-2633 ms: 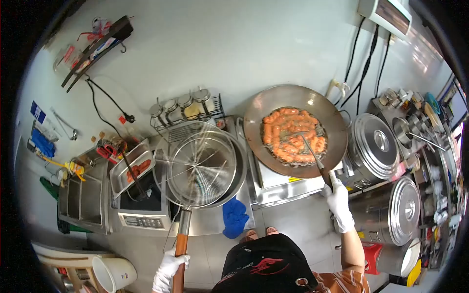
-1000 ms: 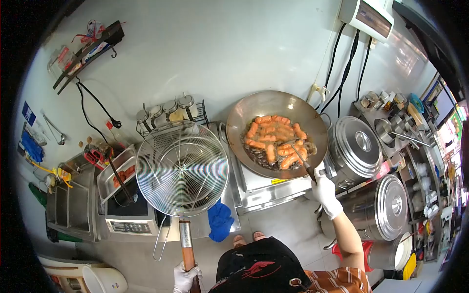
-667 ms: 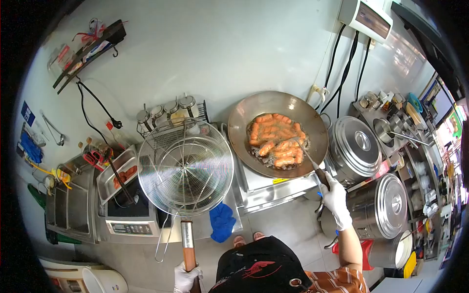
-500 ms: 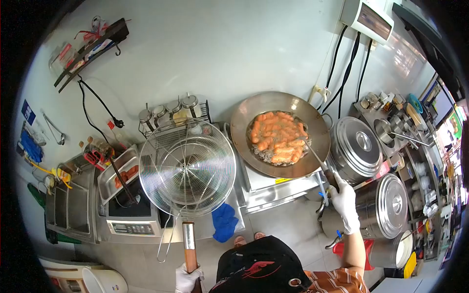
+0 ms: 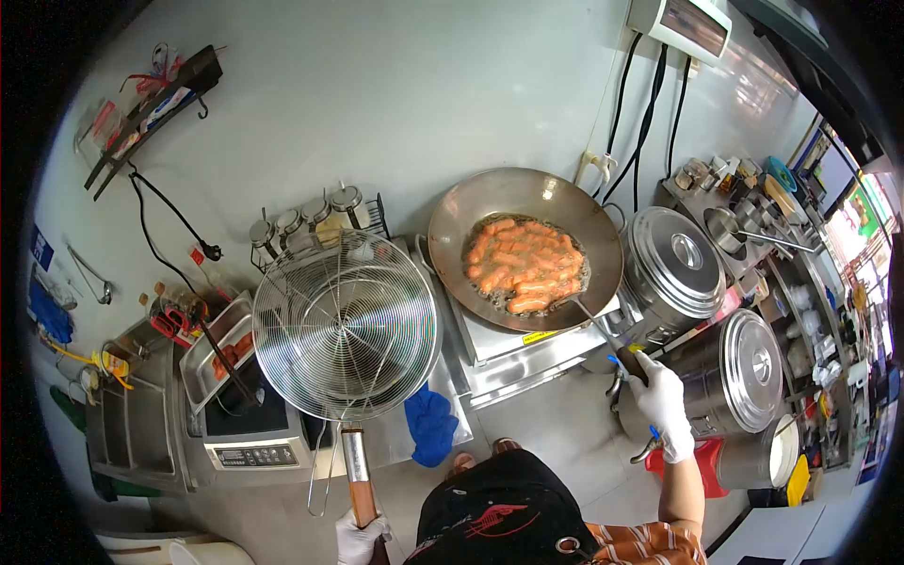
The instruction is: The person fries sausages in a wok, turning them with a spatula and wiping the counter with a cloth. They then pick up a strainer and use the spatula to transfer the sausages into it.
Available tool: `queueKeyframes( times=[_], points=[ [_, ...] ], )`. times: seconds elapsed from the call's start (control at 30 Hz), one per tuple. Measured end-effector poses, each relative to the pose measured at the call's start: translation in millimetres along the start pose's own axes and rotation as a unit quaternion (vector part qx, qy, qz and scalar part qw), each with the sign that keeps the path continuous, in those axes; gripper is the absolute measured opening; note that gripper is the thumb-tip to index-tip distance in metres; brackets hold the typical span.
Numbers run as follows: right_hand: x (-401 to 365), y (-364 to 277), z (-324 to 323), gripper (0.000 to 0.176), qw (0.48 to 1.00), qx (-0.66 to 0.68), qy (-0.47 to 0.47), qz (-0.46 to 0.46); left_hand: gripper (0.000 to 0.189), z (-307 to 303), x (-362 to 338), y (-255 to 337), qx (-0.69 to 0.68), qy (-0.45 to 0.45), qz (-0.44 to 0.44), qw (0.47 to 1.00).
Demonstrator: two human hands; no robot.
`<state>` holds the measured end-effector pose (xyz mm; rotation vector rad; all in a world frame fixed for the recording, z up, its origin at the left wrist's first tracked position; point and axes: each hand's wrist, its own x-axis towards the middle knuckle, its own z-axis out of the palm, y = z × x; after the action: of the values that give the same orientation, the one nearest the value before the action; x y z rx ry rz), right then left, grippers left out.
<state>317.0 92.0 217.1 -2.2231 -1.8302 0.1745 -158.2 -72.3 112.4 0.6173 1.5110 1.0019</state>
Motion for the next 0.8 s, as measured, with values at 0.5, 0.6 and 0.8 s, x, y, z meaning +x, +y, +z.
queueKeyframes(
  times=[0.5,0.6,0.8],
  points=[
    [112.8,-19.9,127.5,0.048,0.989,0.101,0.020,-0.103,0.009,50.5,-9.2,-1.7,-0.012,0.030,-0.012,0.999],
    [143.4,-23.6,135.1,0.048,0.993,0.063,0.021,-0.102,0.010,65.8,-13.9,-0.5,-0.030,0.046,-0.019,0.998],
    [186.6,4.4,139.0,0.045,0.978,-0.040,0.105,-0.177,0.011,88.7,-15.4,-3.5,-0.052,0.066,-0.020,0.996]
  ],
)
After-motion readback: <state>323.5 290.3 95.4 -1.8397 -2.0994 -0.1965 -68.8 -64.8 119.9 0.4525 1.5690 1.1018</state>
